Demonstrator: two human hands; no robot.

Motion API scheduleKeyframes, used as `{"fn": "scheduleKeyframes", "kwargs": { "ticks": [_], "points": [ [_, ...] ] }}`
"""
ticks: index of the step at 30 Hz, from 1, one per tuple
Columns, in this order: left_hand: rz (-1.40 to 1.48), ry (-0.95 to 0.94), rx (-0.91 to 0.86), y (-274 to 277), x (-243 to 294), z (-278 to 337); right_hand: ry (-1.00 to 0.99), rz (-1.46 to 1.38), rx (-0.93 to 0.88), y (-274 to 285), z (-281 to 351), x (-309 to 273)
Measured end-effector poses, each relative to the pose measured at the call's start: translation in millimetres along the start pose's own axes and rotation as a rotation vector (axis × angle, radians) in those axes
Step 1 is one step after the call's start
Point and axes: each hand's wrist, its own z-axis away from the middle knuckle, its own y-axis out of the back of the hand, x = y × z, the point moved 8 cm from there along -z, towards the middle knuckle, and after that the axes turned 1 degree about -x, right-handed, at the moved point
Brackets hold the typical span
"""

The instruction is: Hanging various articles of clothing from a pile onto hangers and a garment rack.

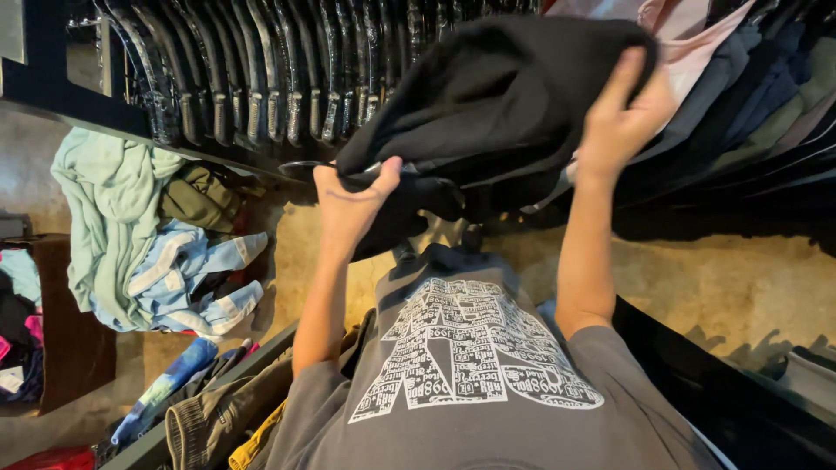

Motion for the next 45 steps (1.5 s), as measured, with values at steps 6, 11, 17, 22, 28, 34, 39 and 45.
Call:
{"fn": "scheduleKeyframes", "kwargs": {
  "ticks": [6, 11, 17, 22, 28, 34, 39, 45],
  "points": [
    [0.001, -0.028, -0.240, -7, 36, 2, -0.037, -0.137, 0.003, -3, -5, -5],
    [-0.193, -0.145, -0.392, -26, 39, 14, 0.008, -0.182, -0.357, -54, -5, -46],
    [-0.607, -0.292, -0.430, -63, 13, 14, -0.089, -0.422, -0.583, -92, 13, -103],
    [-0.386, -0.371, -0.488, -49, 43, 11, -0.008, -0.443, -0.697, -100, 19, -101],
    [-0.208, -0.230, -0.456, -29, 63, -6, 0.208, 0.145, -0.784, -30, 13, -64],
    [-0.159, -0.289, -0.634, -47, 82, -16, -0.075, -0.130, -1.286, -17, 67, -53],
    [-0.290, -0.331, -0.834, -22, 33, -39, -0.109, -0.255, -1.085, 46, 46, -24],
    [-0.033, -0.395, -0.623, -35, 9, -38, -0.264, -0.207, -1.073, 80, 38, 0]
  ]
}}
